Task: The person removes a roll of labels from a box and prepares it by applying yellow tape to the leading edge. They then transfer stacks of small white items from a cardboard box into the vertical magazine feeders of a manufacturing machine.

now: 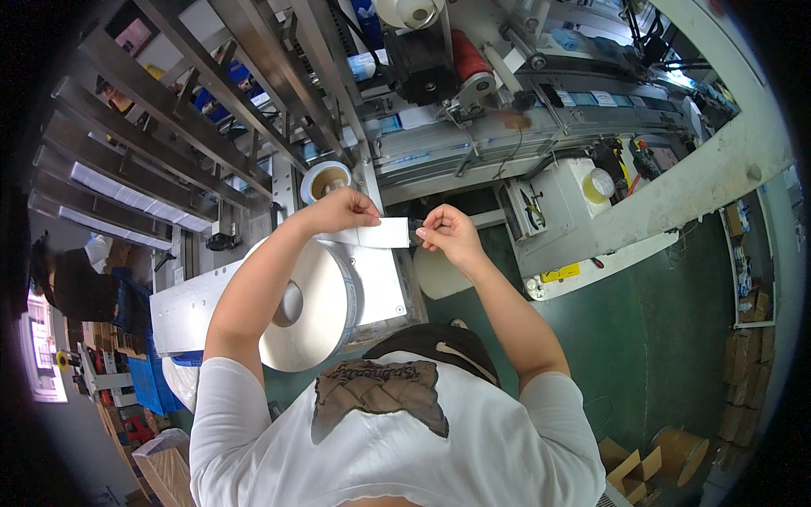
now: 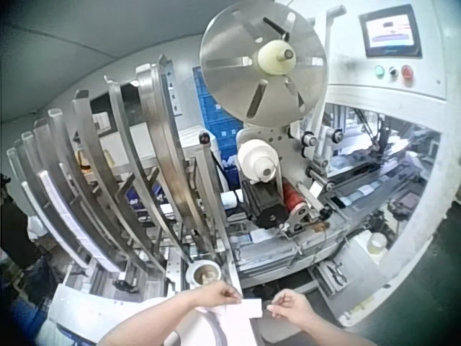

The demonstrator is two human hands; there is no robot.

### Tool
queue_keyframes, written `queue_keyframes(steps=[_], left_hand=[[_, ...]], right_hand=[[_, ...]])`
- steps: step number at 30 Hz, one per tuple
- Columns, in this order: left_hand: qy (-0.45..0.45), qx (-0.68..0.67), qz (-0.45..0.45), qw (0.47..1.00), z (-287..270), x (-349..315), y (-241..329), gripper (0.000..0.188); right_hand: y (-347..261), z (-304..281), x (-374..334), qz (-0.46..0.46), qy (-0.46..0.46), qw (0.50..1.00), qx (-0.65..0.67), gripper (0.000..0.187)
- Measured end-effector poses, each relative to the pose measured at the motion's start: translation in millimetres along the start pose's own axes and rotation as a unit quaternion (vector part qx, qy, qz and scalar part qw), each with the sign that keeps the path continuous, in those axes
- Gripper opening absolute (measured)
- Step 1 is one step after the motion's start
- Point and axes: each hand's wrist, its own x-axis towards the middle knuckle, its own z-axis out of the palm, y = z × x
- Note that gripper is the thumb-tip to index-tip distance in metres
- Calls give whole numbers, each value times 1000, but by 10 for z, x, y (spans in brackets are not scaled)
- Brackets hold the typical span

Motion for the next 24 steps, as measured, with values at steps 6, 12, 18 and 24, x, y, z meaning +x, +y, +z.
queue_keyframes(steps=[6,12,18,24], left_hand=[[10,9,-1,1000,-6,17,-16,17],[-4,3,1,1000,-17,12,3,17],[-4,-121,-84,989,31,62,106,21],[-39,137,15,990,140,59,324,25]], right_hand=[[4,-10,32,1,4,1000,-15,17],[22,-2,36,-10,10,1000,-23,17],[90,2,18,-47,10,998,-44,18],[81,-15,-84,-188,20,959,-212,18]])
